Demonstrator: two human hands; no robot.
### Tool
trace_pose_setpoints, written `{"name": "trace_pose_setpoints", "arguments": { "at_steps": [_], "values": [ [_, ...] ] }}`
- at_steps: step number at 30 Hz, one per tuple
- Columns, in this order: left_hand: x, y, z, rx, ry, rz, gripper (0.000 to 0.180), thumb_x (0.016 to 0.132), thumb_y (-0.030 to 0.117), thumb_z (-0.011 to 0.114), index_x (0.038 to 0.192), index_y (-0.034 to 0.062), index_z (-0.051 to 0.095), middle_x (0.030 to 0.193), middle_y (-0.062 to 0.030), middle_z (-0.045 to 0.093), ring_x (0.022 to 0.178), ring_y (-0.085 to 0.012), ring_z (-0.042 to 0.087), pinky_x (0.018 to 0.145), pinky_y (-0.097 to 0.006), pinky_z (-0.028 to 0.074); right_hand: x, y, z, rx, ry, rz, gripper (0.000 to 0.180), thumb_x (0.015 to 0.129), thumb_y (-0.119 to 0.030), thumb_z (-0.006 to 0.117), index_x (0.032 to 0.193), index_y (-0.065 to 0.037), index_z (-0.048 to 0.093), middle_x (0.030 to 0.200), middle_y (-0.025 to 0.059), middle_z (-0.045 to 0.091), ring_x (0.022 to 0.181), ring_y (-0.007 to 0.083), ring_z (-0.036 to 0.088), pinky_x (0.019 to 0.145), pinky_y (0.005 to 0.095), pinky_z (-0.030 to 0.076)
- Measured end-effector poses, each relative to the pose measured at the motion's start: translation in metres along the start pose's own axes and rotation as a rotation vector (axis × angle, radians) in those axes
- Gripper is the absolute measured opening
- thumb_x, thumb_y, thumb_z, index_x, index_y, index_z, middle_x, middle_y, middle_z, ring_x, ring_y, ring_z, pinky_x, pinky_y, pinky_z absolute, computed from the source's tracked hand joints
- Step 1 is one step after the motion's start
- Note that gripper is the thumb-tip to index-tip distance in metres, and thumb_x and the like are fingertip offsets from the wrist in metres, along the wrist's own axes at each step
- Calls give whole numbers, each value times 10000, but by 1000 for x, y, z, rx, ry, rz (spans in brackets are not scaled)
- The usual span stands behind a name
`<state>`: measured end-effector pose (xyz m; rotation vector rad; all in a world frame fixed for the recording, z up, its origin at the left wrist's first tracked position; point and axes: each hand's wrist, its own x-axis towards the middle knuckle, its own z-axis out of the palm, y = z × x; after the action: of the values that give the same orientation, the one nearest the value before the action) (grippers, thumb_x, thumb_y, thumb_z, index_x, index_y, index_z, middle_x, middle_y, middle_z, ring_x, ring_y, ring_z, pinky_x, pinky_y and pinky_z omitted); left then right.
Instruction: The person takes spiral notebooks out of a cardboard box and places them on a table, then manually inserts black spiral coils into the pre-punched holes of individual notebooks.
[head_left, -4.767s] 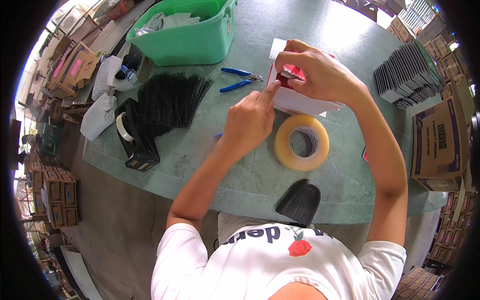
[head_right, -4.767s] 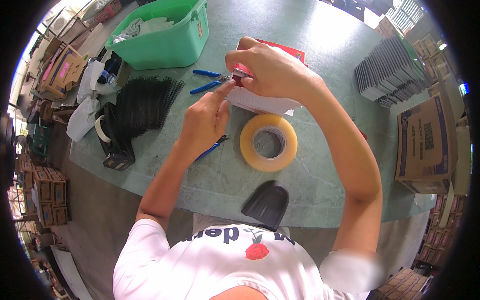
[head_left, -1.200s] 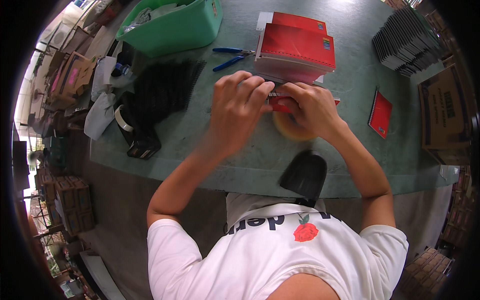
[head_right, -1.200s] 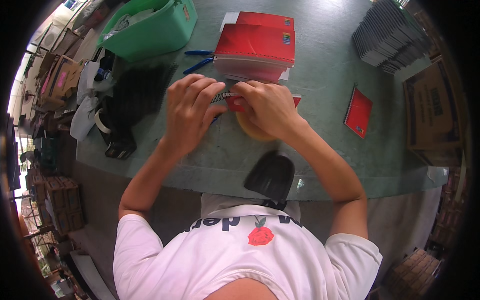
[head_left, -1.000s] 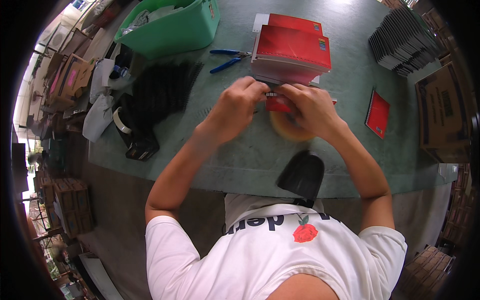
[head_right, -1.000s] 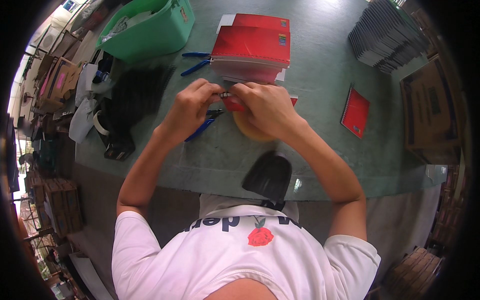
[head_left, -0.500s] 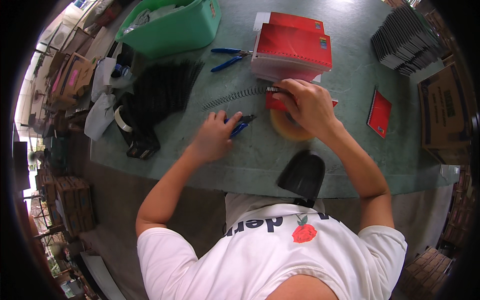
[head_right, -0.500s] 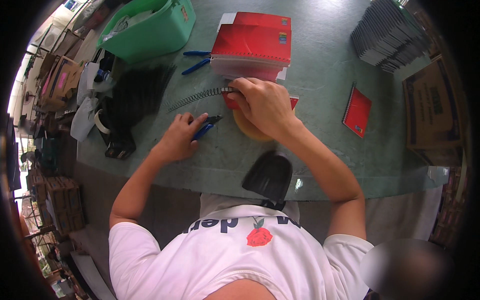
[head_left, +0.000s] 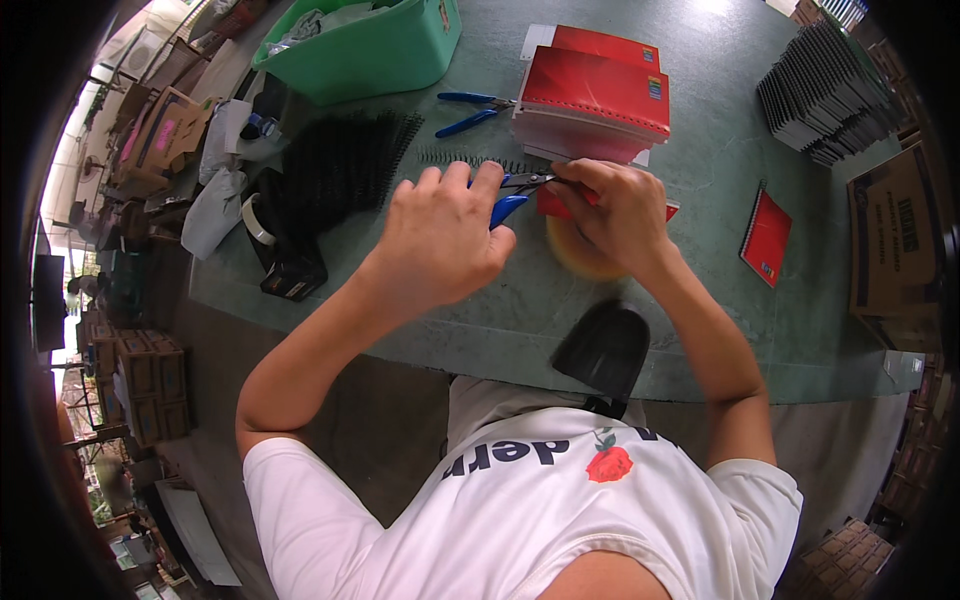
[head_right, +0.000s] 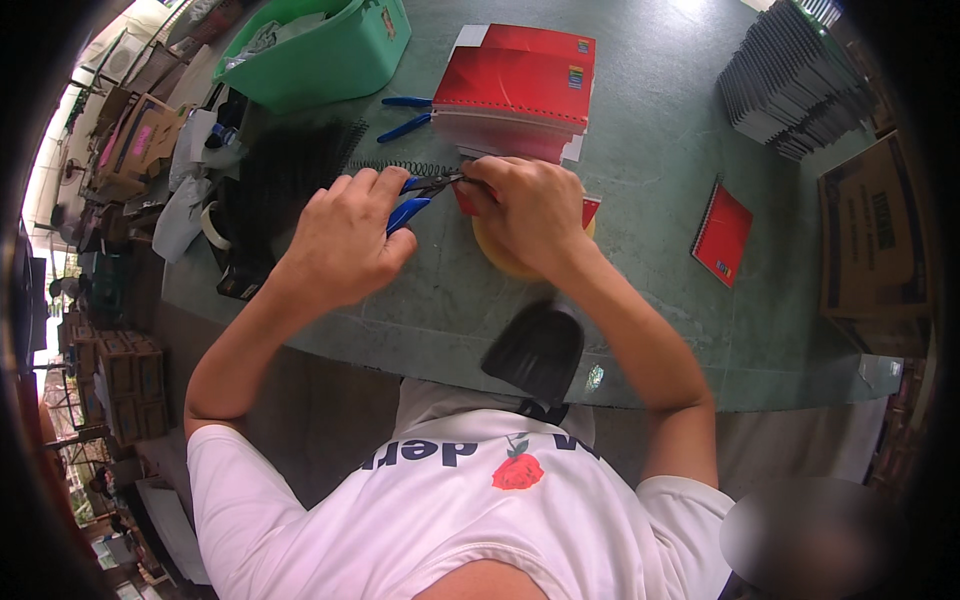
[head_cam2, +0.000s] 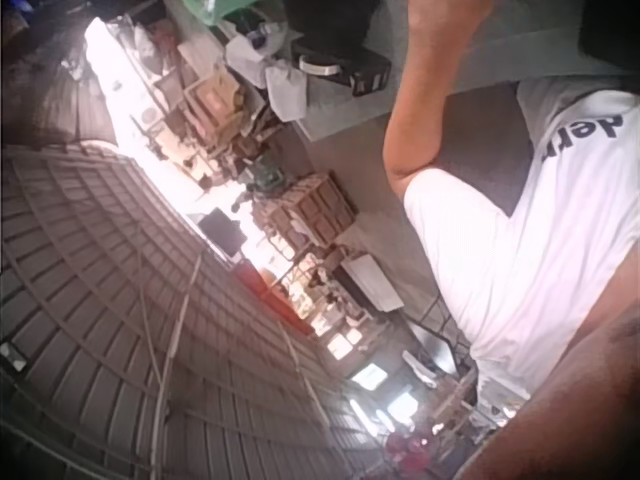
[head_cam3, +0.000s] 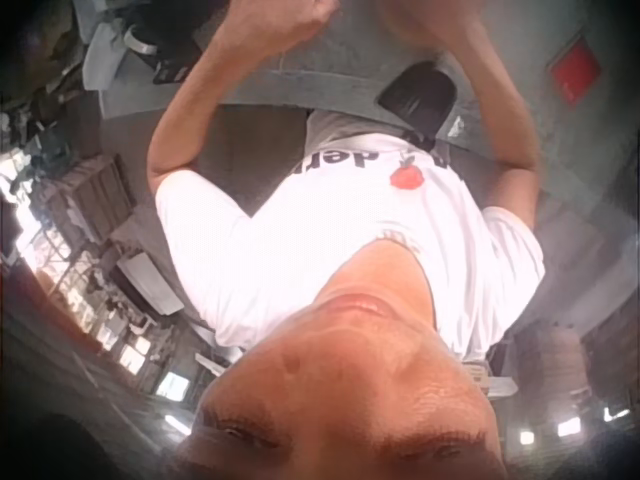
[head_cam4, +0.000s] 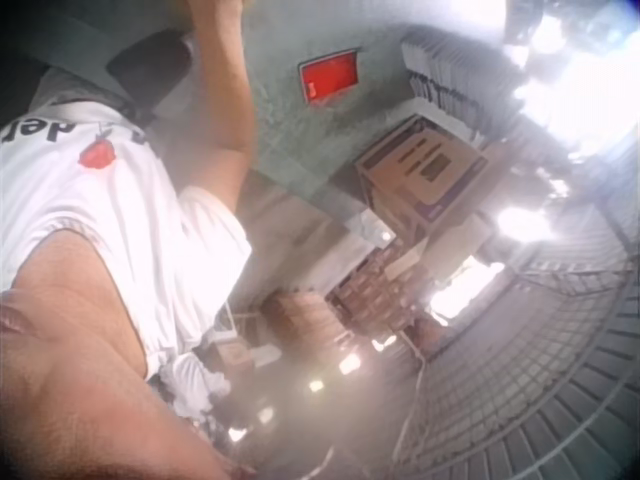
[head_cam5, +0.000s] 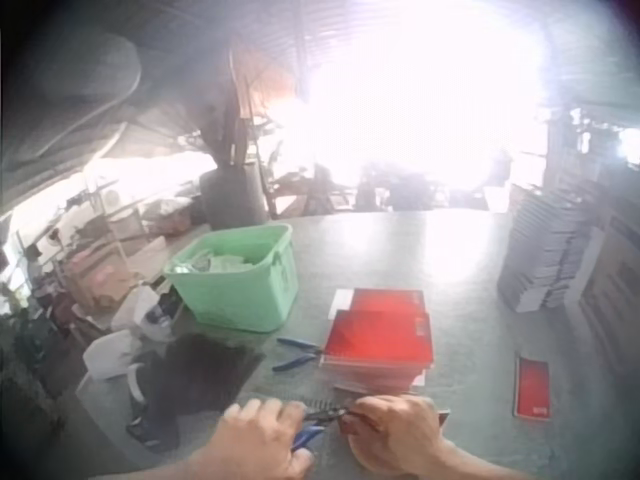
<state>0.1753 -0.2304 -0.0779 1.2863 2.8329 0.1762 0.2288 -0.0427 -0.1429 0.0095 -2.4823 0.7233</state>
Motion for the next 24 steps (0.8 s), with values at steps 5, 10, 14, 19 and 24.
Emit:
{"name": "trace_pose_setpoints", "arguments": {
  "at_steps": [5,10,14,19,24],
  "values": [
    [4,4,-5,84,-82,-12,451,743,231,554,1132,3,530,913,-173,581,851,-336,577,755,-442,456,1,-5,-1,-3,-15,61,144,739,-282,700,814,-159,704,682,35,656,642,239,649,562,363,486],
    [6,7,-12,188,-56,10,451,750,246,554,1129,2,545,887,-166,590,820,-330,585,725,-440,458,1,-7,0,-31,-8,52,144,739,-278,693,772,-138,680,670,32,647,633,247,643,559,372,481],
    [4,5,-15,190,-42,47,431,752,248,557,1107,3,558,863,-161,592,795,-325,591,705,-432,460,1,-6,1,-29,9,6,137,743,-258,684,757,-123,665,676,30,644,631,250,640,557,378,478],
    [11,11,-13,226,-47,85,351,753,237,565,1016,4,570,836,-164,595,784,-325,595,687,-431,468,0,-9,0,-35,4,-25,113,747,-218,665,776,-109,653,693,36,648,652,246,642,563,376,480],
    [17,12,-16,252,-90,118,246,731,164,621,894,-7,552,788,-166,603,753,-318,628,653,-404,505,-1,-9,3,-64,58,-84,96,744,-185,653,773,-94,643,687,46,644,657,240,641,572,373,485]
  ]
}}
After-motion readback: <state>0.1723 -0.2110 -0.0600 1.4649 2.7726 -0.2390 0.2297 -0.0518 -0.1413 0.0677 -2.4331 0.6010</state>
